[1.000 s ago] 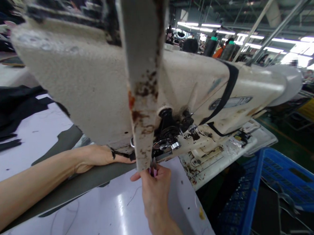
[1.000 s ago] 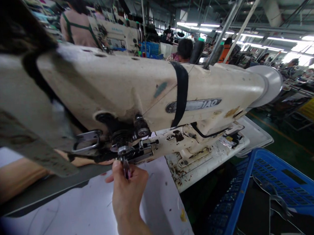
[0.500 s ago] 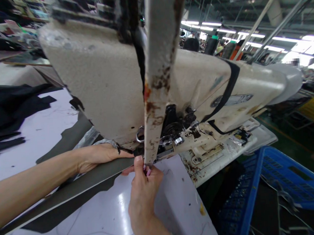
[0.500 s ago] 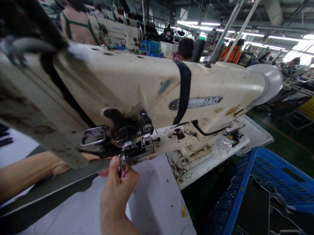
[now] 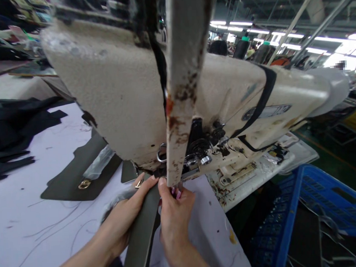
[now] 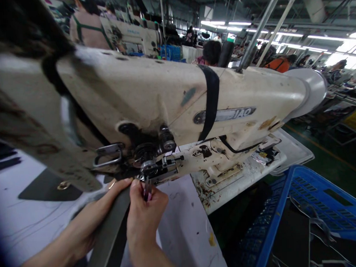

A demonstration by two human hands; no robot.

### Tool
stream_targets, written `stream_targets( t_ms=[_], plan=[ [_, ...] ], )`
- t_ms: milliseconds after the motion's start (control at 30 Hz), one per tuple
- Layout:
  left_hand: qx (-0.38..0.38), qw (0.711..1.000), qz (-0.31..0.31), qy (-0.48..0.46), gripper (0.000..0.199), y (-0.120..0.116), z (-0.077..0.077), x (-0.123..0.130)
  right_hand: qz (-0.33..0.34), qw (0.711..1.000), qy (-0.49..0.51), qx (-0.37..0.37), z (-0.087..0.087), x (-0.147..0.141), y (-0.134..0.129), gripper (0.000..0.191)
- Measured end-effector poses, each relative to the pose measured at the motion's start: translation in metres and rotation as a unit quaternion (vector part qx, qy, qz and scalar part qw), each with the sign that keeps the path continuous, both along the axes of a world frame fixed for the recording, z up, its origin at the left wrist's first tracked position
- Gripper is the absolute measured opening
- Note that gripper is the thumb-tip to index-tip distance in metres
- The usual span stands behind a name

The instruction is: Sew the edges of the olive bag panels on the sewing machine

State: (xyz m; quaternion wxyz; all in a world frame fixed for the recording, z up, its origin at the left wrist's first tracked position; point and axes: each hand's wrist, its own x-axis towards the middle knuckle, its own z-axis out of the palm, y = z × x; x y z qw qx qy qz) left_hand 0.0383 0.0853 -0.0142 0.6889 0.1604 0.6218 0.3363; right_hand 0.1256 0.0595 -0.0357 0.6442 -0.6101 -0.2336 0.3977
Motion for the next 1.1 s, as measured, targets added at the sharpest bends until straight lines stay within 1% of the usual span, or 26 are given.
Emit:
stream_targets(
  t_ms=[33, 67, 167, 200, 300, 400, 500, 567, 767, 933, 1033, 1100],
  plan=[
    [-0.009, 1.000, 0.008, 0.005, 0.053, -0.005, 0.001, 0.008, 0.010, 1.000, 0.005, 0.003, 0.000, 0.004, -0.001, 0.033],
    [-0.001, 1.000, 0.023, 0.005, 0.054, -0.009, 0.001, 0.015, 0.021, 1.000, 0.007, 0.003, 0.001, 0.008, -0.002, 0.032],
    [0.071, 0.995, 0.073, -0.019, 0.054, -0.016, 0.001, 0.031, 0.064, 0.998, 0.002, -0.013, 0.003, 0.021, -0.005, 0.032],
    [0.085, 0.992, 0.085, -0.026, 0.054, -0.018, 0.001, 0.035, 0.078, 0.997, 0.002, -0.016, 0.003, 0.026, -0.005, 0.033],
    [0.091, 0.988, 0.119, -0.045, 0.048, -0.022, -0.001, 0.046, 0.117, 0.993, 0.020, -0.020, 0.005, 0.038, -0.002, 0.032],
    [0.113, 0.982, 0.140, -0.056, 0.044, -0.023, -0.003, 0.053, 0.147, 0.988, 0.036, -0.014, 0.005, 0.046, 0.002, 0.026],
    [0.119, 0.980, 0.153, -0.047, 0.044, -0.022, -0.003, 0.056, 0.160, 0.987, 0.023, 0.000, 0.007, 0.051, 0.004, 0.020],
    [0.122, 0.978, 0.161, -0.045, 0.045, -0.019, -0.002, 0.057, 0.168, 0.986, 0.011, 0.000, 0.011, 0.053, 0.004, 0.018],
    [0.135, 0.974, 0.176, -0.048, 0.044, -0.010, -0.001, 0.055, 0.162, 0.987, -0.020, -0.009, 0.021, 0.054, 0.004, 0.028],
    [0.179, 0.967, 0.178, -0.045, 0.045, 0.000, -0.006, 0.053, 0.163, 0.986, -0.032, -0.001, 0.020, 0.055, 0.005, 0.031],
    [0.191, 0.966, 0.169, -0.047, 0.040, 0.003, -0.009, 0.052, 0.164, 0.986, -0.035, -0.002, 0.018, 0.056, 0.006, 0.031],
    [0.184, 0.968, 0.168, -0.044, 0.033, 0.003, -0.010, 0.051, 0.162, 0.986, -0.034, 0.002, 0.017, 0.056, 0.006, 0.030]
  ],
)
